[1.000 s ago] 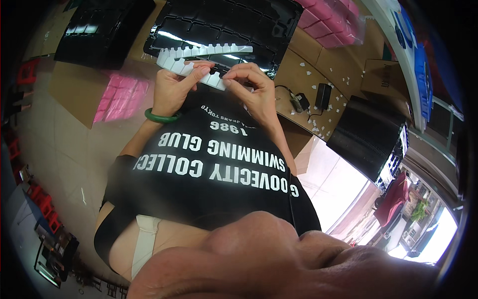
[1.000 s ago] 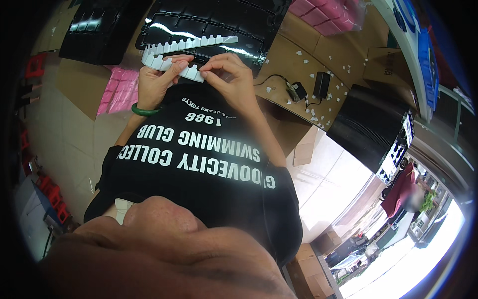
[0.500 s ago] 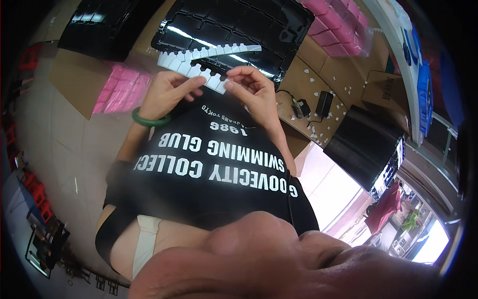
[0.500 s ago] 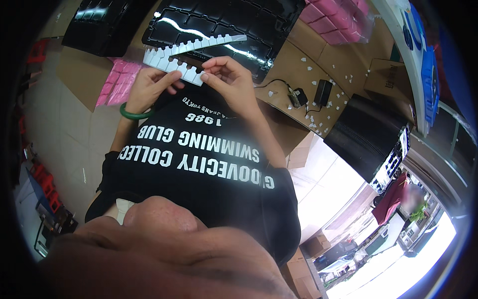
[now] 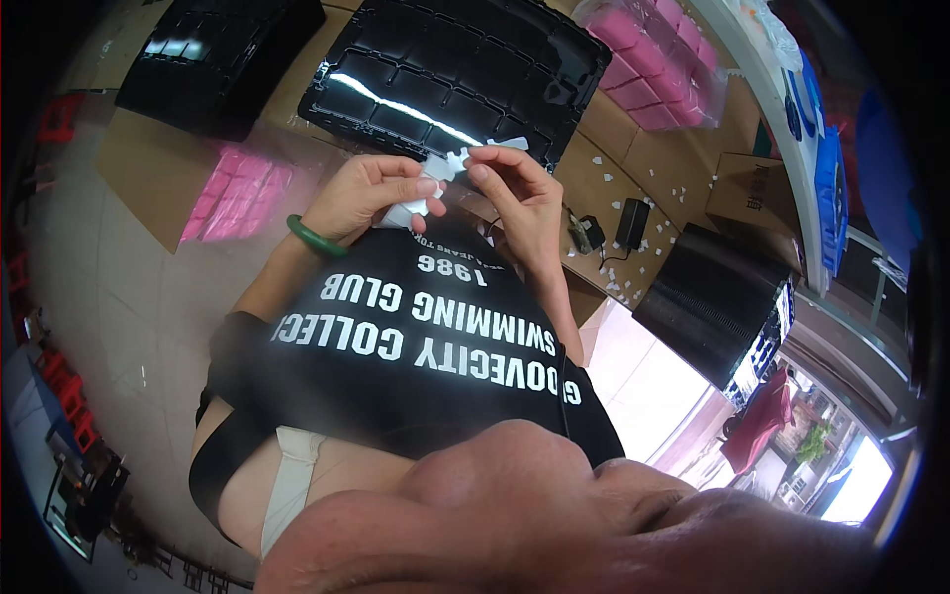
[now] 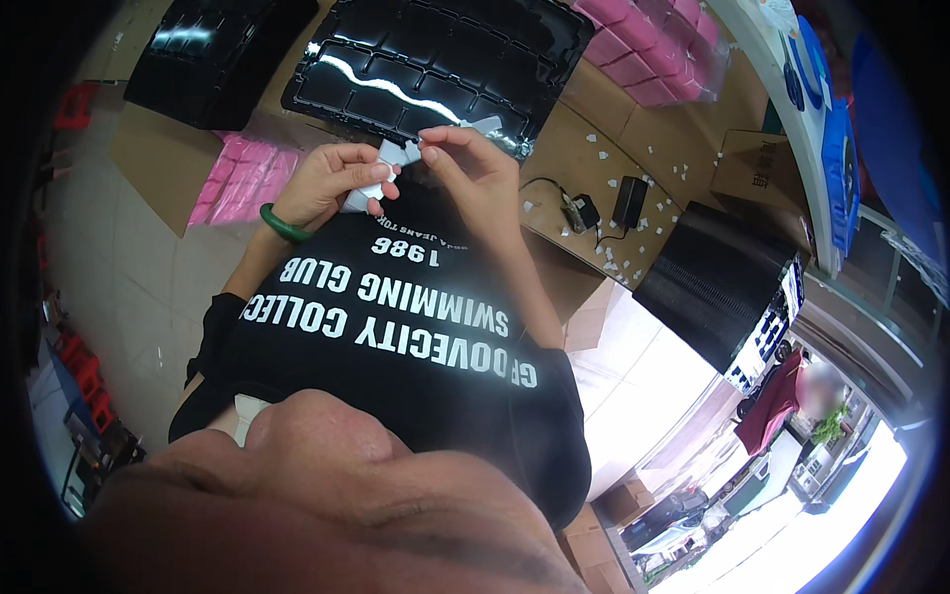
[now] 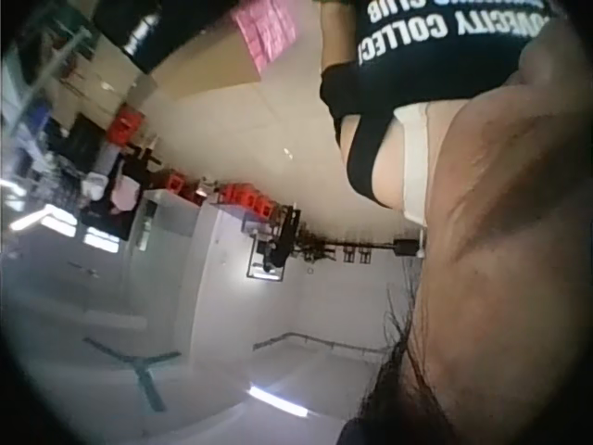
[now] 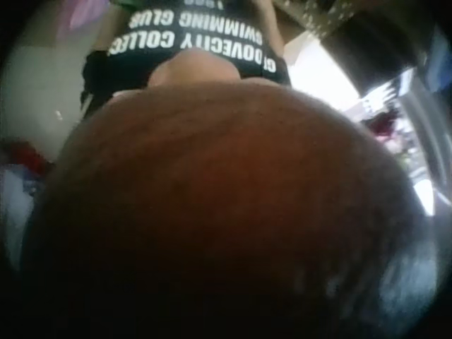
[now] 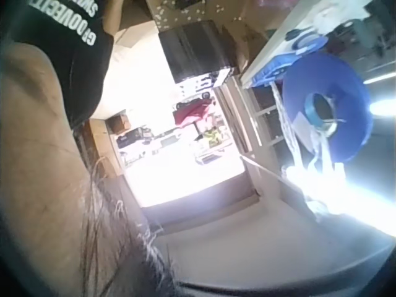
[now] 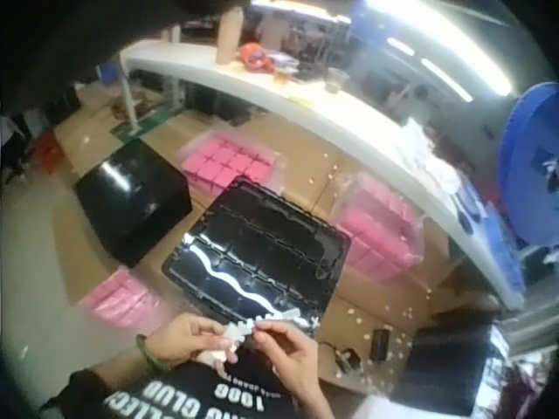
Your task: The person applies adhesive strips to a plastic tray by hand, then sticks foam pads into the grid of the tray.
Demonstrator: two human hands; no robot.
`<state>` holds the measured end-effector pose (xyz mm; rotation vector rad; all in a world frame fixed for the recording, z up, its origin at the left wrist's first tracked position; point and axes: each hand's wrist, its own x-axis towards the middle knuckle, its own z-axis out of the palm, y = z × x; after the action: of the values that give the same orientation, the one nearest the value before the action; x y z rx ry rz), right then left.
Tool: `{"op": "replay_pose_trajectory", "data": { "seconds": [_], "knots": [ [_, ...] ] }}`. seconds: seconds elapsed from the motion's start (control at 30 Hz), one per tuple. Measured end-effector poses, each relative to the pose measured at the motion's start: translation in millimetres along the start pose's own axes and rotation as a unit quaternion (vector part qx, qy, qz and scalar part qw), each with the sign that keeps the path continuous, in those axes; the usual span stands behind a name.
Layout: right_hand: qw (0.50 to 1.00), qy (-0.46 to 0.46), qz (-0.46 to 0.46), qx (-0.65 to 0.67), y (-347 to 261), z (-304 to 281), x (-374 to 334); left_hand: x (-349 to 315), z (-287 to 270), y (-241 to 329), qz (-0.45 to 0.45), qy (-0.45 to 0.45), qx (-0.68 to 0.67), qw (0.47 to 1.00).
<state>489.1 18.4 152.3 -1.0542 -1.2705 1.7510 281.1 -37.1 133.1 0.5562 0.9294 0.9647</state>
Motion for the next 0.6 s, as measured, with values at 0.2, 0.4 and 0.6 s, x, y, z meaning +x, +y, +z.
{"op": "replay_pose_trajectory", "data": {
  "seconds": [0.2,0.4,0.6],
  "knots": [
    [0.986,-0.021,-0.123,-0.115,5,-9,5,11,2,1,-0.064,-0.038,-0.053,0.996],
    [0.998,0.006,0.010,-0.064,10,-6,3,18,12,-12,0.080,0.039,0.045,0.995],
    [0.995,0.047,-0.023,-0.089,21,-6,-3,22,10,-24,0.389,0.127,0.474,0.779]
  ]
}}
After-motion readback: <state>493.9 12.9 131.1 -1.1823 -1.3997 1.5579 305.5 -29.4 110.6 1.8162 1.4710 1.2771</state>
